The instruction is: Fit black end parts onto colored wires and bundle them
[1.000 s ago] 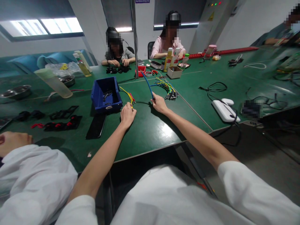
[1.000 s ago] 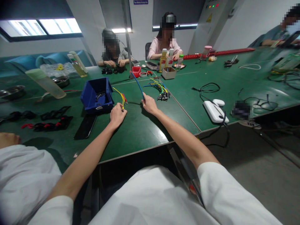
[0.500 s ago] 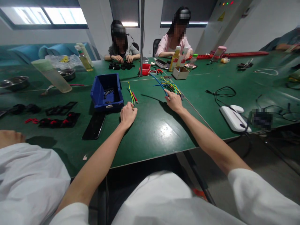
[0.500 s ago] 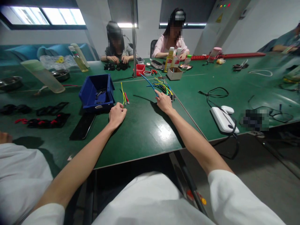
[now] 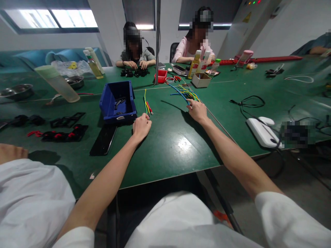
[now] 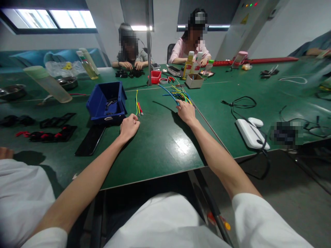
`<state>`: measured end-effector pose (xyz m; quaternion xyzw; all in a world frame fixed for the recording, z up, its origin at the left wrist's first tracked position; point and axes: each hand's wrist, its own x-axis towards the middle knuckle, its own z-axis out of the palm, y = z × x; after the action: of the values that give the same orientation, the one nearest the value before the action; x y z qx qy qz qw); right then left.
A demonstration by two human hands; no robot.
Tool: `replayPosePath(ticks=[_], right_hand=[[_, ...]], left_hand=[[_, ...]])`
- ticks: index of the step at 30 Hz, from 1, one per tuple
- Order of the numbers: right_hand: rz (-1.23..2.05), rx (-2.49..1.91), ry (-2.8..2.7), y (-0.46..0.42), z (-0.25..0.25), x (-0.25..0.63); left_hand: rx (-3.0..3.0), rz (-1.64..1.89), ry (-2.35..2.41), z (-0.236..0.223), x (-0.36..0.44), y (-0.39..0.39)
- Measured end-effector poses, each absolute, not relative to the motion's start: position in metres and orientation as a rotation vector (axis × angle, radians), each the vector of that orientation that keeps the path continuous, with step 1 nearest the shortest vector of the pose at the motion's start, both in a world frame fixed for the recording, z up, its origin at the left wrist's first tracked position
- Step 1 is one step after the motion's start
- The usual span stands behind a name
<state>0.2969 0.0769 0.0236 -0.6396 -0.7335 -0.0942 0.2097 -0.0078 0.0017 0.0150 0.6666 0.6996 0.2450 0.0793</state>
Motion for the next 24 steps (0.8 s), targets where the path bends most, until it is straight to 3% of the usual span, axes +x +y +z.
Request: replayPosePath(ticks=[9, 24], right_hand=[[-0.282, -1.871, -1.964, 0.078, 0.024, 0.299], [-0.326, -1.983, -1.819, 0.077, 0.03, 0.301]], left_hand=[[2.073, 1.146, 1.847, 0.011, -0.013, 0.008], [2.137, 1.181, 1.878, 0.005, -0.016, 0.012]])
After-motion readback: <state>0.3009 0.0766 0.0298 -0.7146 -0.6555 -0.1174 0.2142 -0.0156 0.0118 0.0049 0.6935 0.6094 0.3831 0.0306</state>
